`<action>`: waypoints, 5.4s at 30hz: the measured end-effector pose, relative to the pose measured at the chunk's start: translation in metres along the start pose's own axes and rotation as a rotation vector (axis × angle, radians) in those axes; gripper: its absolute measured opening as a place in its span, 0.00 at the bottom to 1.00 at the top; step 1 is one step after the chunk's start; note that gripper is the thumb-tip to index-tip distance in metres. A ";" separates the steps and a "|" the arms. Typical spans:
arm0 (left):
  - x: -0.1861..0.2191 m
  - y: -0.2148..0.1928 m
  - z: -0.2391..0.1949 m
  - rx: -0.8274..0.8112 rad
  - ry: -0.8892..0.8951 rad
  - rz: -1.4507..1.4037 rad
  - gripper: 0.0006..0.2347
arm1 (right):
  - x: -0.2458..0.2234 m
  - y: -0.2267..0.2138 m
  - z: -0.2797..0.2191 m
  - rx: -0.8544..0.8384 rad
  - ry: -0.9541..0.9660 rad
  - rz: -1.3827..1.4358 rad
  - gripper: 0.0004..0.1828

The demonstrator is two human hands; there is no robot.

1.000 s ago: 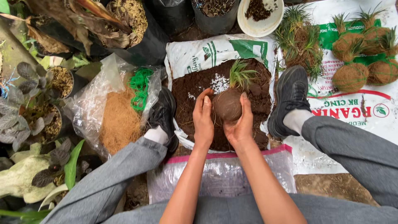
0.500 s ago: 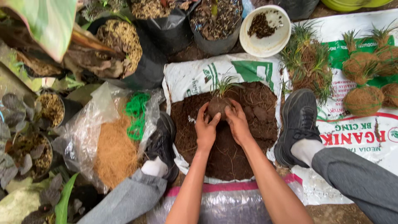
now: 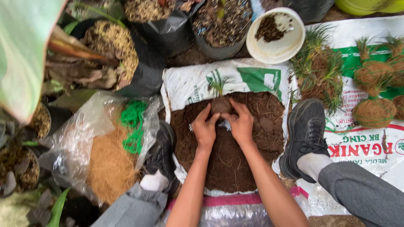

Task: The person wraps a small plant with soil and coconut fiber, then secures it with green string. The person handles the plant, soil, and fiber by hand, forming a compact ball and tying it.

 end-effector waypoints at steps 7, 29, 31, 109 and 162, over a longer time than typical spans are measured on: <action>0.011 -0.006 0.006 -0.005 -0.102 -0.064 0.21 | -0.038 -0.020 -0.005 0.073 -0.173 -0.183 0.34; 0.110 -0.281 0.029 0.356 0.042 -0.003 0.09 | -0.296 0.091 -0.089 -0.299 -0.485 -0.056 0.12; 0.111 -0.329 0.021 0.390 0.059 0.117 0.08 | -0.330 0.112 -0.116 -0.344 -0.681 -0.014 0.13; 0.095 -0.369 -0.011 0.197 -0.190 -0.379 0.33 | -0.340 0.170 -0.095 -0.796 -0.092 0.470 0.16; 0.123 -0.141 -0.090 -0.042 -0.377 -0.804 0.17 | -0.183 -0.010 -0.126 -0.574 0.101 0.323 0.37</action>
Point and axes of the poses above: each hand's wrist, its own z-axis towards the middle knuckle, its own y-axis out of the palm, x = y × z, the point moved 10 cm from there along z, towards the middle knuckle, and after that the axes turned 14 degrees about -z, right-handed, at the moved point
